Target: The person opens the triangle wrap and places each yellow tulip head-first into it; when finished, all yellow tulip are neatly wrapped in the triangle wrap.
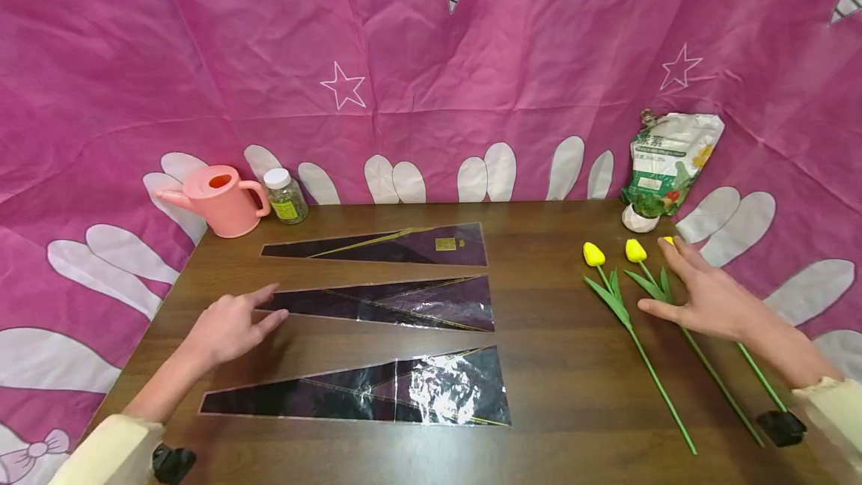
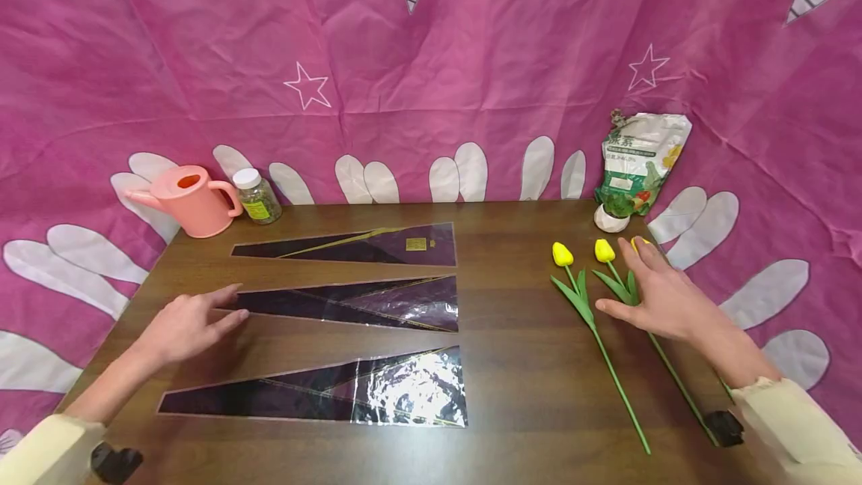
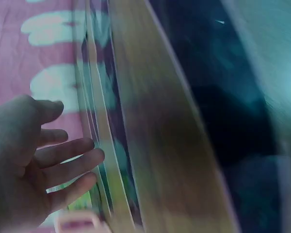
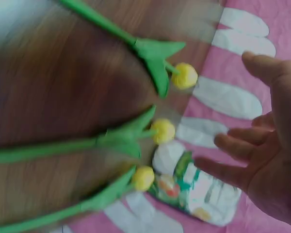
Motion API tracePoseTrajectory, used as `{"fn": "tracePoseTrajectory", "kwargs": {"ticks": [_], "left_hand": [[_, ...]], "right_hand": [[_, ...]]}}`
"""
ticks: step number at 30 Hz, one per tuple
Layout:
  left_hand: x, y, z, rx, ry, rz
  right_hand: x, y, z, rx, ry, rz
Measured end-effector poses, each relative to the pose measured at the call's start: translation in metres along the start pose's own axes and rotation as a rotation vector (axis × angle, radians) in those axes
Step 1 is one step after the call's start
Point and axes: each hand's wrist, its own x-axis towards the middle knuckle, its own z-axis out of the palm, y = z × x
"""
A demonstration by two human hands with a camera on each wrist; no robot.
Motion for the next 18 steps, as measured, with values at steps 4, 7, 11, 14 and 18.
{"fn": "tracePoseTrajectory", "kwargs": {"ticks": [4, 7, 11, 14, 18], "left_hand": [[0.048, 0.028, 0.016, -0.046, 0.016, 0.062], [0.095, 0.054, 0.035, -0.074, 0.002, 0.117], [0.152, 0.084, 0.06, -0.098, -0.029, 0.162], [0.181, 0.097, 0.075, -0.09, -0.081, 0.173], [0.206, 0.106, 0.091, -0.082, -0.144, 0.194]], "right_hand": [[0.022, -0.01, 0.014, 0.05, 0.104, -0.143], [0.049, -0.025, 0.034, 0.131, 0.131, -0.212], [0.089, -0.048, 0.061, 0.244, 0.102, -0.208], [0.113, -0.063, 0.077, 0.317, 0.061, -0.184], [0.136, -0.078, 0.092, 0.381, 0.03, -0.141]]}}
